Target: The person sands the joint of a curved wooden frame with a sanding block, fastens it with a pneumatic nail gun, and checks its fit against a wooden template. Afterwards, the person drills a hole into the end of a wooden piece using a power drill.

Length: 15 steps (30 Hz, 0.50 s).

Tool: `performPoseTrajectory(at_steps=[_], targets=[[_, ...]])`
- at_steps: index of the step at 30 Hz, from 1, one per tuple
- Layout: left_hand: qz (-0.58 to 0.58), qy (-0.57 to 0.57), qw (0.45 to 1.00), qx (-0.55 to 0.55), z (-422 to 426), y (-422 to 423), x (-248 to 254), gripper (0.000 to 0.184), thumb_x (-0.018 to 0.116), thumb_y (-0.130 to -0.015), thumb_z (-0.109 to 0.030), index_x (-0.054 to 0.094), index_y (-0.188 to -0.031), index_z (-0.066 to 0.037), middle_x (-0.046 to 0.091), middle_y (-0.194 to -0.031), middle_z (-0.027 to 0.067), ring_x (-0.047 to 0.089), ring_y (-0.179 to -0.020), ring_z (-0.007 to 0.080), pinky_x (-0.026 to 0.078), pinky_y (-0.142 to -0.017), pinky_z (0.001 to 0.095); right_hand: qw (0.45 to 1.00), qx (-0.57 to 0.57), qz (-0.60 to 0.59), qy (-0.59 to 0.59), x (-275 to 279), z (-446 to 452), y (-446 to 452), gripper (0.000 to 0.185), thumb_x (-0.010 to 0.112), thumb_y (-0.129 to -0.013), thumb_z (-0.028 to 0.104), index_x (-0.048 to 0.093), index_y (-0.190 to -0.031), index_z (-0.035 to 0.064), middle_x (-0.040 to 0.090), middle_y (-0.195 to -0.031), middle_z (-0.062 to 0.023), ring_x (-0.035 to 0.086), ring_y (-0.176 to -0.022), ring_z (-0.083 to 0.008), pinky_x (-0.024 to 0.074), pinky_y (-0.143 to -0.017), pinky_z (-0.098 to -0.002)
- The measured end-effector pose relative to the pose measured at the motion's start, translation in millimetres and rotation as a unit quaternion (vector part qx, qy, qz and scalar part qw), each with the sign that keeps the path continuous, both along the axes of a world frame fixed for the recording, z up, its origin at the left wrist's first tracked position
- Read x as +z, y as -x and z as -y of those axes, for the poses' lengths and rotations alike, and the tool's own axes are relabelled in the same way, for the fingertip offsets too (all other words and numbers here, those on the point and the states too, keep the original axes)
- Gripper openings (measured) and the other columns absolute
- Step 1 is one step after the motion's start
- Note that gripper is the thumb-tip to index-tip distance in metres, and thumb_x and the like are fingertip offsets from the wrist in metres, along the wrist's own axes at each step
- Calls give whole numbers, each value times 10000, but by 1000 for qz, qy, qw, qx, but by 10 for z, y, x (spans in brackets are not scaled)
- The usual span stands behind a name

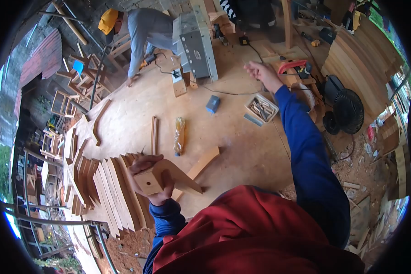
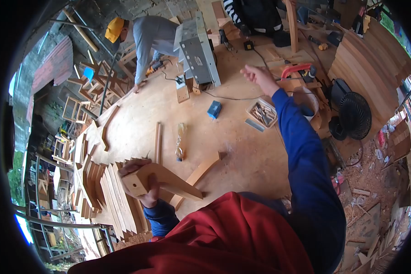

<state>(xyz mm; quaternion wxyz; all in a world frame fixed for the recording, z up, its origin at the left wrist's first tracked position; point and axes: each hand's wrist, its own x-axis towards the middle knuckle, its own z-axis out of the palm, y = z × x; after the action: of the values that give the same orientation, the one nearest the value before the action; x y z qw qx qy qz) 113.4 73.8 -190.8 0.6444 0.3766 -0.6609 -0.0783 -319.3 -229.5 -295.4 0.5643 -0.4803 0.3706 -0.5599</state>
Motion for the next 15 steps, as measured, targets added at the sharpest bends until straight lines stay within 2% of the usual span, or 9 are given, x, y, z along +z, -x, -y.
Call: performPoseTrajectory(at_steps=[4, 5, 8, 11, 13, 15], targets=[[-65, 72, 995, 17, -35, -128, -98, 475, 762, -753, -159, 426, -1072, -53, 613, -916, 132, 632, -854, 245, 567, -799, 387, 983, -166, 1, -78, -130, 392, 411, 302, 690, -927, 332, 733, -1012, 45, 664, -1222, -58, 620, -980, -155, 505, -833, -290], [-67, 77, 995, 8, -50, -186, -115, 473, 787, -789, -168, 434, -1092, -80, 596, -915, 110, 632, -874, 235, 566, -803, 388, 974, -201, -29, -98, -241, 537, 494, 319, 693, -921, 336, 728, -1070, 56, 653, -1251, -50, 617, -1016, -177, 497, -871, -310], [-102, 82, 991, -18, -110, -341, -205, 437, 789, -828, -140, 447, -1098, -112, 573, -974, 79, 617, -937, 216, 554, -833, 387, 956, -184, -169, -154, -302, 756, 725, 459, 709, -900, 338, 657, -1254, 52, 634, -1306, -62, 604, -1106, -218, 460, -972, -339], [-139, 90, 985, -51, -120, -417, -203, 426, 789, -824, -104, 458, -1092, -124, 555, -1004, 57, 597, -980, 201, 539, -856, 380, 920, -170, -299, -187, 131, 540, 614, 572, 721, -883, 324, 592, -1353, 24, 593, -1386, -104, 566, -1227, -231, 411, -1058, -342], [-165, 82, 980, -67, -153, -504, -217, 440, 798, -803, -81, 464, -1085, -128, 546, -1009, 46, 581, -993, 189, 530, -865, 375, 900, -190, -362, -153, 74, 675, 646, 593, 717, -878, 303, 574, -1373, 9, 562, -1434, -134, 542, -1293, -239, 388, -1093, -337], [-195, 82, 974, -86, -114, -539, -218, 448, 805, -779, -56, 472, -1068, -134, 547, -1001, 39, 567, -968, 177, 524, -862, 369, 886, -212, -404, -84, -372, 1129, 949, 589, 702, -879, 274, 563, -1384, 6, 544, -1452, -160, 530, -1322, -255, 379, -1107, -332]])
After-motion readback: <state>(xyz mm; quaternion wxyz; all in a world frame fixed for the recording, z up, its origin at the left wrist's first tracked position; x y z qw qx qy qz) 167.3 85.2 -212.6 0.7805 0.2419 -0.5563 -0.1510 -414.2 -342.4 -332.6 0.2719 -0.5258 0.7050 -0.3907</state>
